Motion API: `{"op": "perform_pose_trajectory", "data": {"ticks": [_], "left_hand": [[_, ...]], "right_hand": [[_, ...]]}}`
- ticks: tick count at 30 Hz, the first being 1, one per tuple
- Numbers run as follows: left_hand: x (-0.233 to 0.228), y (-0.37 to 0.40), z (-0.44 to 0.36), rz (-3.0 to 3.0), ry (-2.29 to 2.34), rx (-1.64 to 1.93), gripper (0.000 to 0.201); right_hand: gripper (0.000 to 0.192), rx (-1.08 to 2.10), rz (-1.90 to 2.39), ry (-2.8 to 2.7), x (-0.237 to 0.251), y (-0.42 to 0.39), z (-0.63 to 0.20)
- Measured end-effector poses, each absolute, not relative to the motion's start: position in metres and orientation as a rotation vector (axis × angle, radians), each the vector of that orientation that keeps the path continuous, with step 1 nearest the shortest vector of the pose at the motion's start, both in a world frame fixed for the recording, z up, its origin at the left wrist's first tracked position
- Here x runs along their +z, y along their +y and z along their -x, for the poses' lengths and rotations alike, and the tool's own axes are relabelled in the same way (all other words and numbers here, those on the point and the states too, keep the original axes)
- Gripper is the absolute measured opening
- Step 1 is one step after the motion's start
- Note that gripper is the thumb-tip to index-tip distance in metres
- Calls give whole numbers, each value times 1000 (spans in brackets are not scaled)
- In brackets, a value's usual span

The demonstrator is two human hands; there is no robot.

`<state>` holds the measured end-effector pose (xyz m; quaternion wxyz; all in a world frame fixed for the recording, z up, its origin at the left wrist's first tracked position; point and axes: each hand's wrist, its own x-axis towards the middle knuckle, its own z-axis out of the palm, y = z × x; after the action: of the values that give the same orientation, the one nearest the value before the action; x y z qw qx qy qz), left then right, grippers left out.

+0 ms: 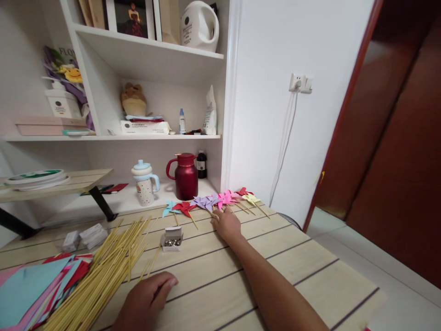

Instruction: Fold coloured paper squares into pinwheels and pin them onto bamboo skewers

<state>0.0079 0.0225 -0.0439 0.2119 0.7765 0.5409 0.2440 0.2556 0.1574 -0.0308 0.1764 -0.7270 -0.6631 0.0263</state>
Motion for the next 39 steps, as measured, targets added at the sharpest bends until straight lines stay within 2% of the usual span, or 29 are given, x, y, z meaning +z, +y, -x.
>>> {"op": "perform_pose_trajectory", "data": {"ticks": [20,26,33,39], "left_hand": [[-50,23,-8,-2289,1512,632,38],[-49,22,-8,-2288,1507,634,36],[-45,20,-9,-2257,1511,649,34],[-50,21,-8,-2240,1451,778,32]], "right_hand": [[31,56,2069,-1921,-35,165,-243],[46,24,2121,-1787,-34,162,-252],[32,155,2139,-1798,-37,168,-262],[30,212,2074,-1822,-38,173,-259]]}}
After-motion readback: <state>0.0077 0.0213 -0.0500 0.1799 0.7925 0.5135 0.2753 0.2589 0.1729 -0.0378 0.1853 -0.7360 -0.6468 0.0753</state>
